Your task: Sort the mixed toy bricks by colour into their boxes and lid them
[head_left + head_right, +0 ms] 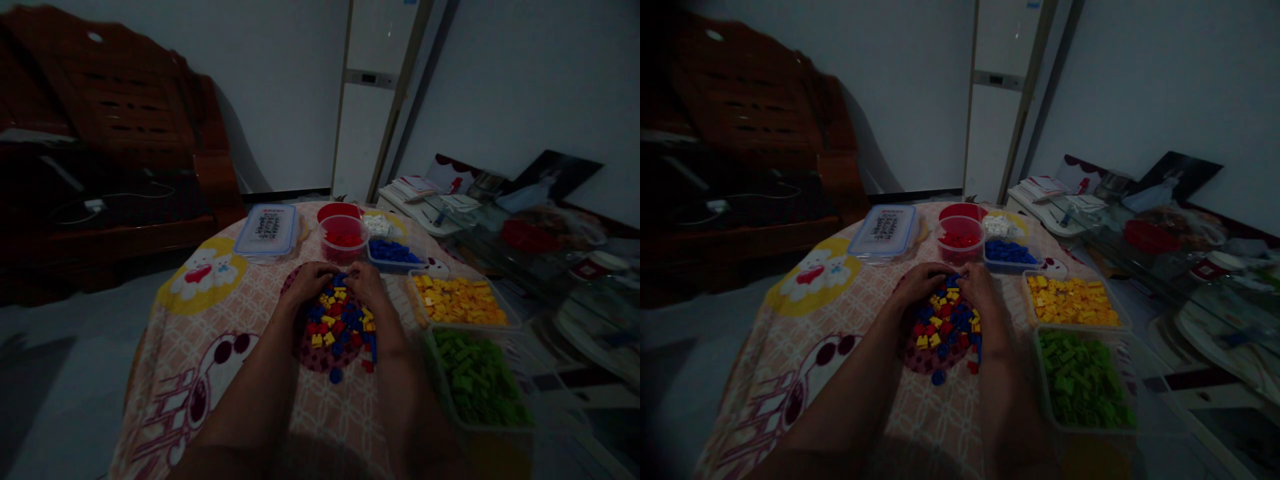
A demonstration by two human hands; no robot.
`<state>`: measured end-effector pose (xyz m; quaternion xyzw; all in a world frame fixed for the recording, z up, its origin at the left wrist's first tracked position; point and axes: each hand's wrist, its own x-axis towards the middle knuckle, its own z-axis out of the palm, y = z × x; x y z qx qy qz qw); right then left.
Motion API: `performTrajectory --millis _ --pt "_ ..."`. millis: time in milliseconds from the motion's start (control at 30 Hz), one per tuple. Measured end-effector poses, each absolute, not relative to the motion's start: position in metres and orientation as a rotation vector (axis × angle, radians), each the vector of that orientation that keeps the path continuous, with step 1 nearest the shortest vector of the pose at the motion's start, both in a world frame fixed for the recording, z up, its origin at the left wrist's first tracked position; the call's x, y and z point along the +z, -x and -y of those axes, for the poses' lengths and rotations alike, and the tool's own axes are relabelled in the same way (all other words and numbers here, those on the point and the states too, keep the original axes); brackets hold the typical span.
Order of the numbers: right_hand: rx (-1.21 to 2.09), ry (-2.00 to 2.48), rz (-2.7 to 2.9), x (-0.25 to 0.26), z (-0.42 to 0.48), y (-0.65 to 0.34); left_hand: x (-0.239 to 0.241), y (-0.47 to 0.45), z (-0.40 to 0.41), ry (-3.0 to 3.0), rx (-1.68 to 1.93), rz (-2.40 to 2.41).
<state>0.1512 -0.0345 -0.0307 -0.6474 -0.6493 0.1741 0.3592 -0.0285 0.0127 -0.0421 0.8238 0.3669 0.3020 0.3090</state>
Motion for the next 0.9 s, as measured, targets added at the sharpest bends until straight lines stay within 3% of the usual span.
performTrajectory --millis 900 --pt "0.401 1.778 1.71 -0.0289 0.0374 -0.1483 -0.0506 0.0246 -0.0154 -2.106 0.83 -0.793"
